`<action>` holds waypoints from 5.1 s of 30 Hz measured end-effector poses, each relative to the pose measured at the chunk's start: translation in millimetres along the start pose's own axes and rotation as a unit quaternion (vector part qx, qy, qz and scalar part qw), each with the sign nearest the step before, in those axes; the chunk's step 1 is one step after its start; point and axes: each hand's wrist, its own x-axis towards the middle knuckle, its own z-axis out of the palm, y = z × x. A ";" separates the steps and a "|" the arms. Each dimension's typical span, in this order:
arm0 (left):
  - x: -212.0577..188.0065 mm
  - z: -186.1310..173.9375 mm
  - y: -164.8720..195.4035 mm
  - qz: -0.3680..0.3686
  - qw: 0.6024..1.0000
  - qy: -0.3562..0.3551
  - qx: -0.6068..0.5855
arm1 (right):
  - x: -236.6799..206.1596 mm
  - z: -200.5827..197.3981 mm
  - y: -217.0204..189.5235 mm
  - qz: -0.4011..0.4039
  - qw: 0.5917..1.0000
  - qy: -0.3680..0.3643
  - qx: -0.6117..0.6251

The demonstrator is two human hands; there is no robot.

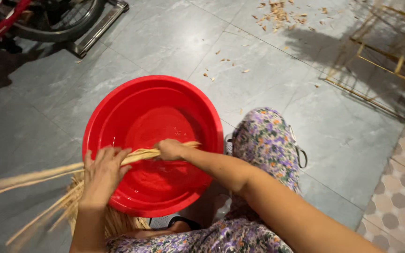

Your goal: The person sits on the floor and repeatedly washes long, thin sticks in a red basin of water. They rinse and agitate the sticks by hand, then place some on a nearby stool. The person briefly stands to reposition the stool before resuming washing.

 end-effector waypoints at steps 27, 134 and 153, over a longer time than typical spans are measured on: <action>-23.5 272.7 -28.7 -0.313 0.857 -0.257 -0.318 | 74.1 93.6 144.8 0.334 0.934 0.036 0.120; -8.6 297.5 14.5 -0.585 0.627 -0.035 -0.513 | 29.9 37.8 112.2 0.209 0.904 0.145 0.344; 43.8 269.5 144.4 -0.289 0.842 -0.179 -0.420 | 39.3 46.9 97.2 0.338 0.681 -0.051 0.647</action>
